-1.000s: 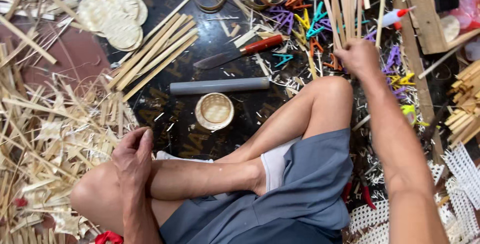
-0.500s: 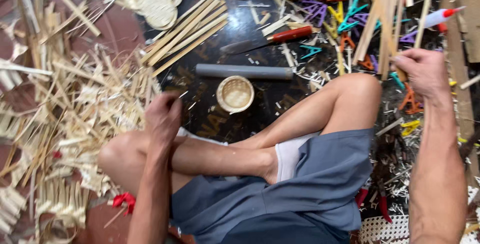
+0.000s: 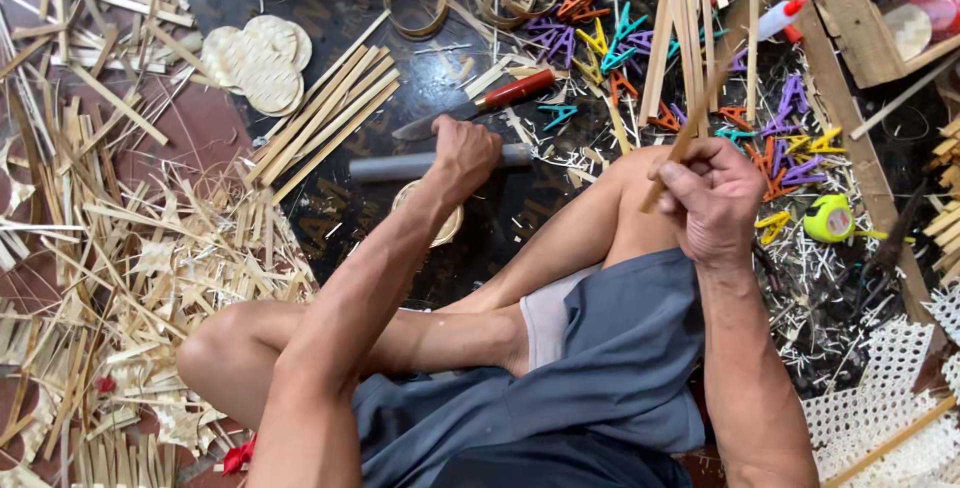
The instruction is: The person sits on the workshop floor making woven bamboo basket components. They trim bamboo strips with a small knife, bend strips around a plastic pipe to curve them, and press and fit a bamboo rim ring onto a perforated woven basket body, setting the finished basket aside.
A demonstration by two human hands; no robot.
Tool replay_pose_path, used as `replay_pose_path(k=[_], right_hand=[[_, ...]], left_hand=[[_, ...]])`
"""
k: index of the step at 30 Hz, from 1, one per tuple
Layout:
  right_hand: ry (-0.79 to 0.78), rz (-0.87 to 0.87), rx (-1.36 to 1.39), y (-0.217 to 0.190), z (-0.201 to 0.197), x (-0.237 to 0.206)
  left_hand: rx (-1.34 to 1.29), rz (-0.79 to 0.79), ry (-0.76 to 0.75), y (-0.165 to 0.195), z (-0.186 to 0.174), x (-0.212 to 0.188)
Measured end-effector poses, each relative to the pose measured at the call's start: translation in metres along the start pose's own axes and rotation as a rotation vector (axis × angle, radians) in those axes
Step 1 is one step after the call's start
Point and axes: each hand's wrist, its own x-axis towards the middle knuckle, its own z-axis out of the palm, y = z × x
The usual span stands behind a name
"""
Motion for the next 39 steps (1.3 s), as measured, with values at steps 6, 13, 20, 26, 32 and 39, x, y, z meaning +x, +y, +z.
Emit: replay_pose_path(k=[6, 13, 20, 26, 32, 39], right_hand=[[-0.059, -0.041, 0.276, -0.024, 0.034, -0.006], [-0.242, -0.051, 0.452, -0.006, 0.096, -0.049], [-0.32, 0.174, 0.321, 0.03, 0.133, -0.103], [-0.143, 0.117, 0.237, 0.015, 0.109, -0.128], [-0.045, -0.016, 0.066, -0.019, 0.038, -0.166], [-0.022, 0.458, 0.681, 0.058, -0.017, -0.112]], left_hand=[[-0.262, 0.147, 0.476, -0.042, -0.072, -0.062], [-1.756, 0.022, 0.571, 0.01, -0.053, -0.189], [-2.11, -0.2, 0.529, 0.085, 0.046, -0.231], [-2.354, -0.247, 0.569, 0.092, 0.084, -0.238], [-2.546, -0.176, 0.457, 0.101, 0.11, -0.241], [-2.776, 0.131, 0.434, 0.104, 0.093, -0.263]])
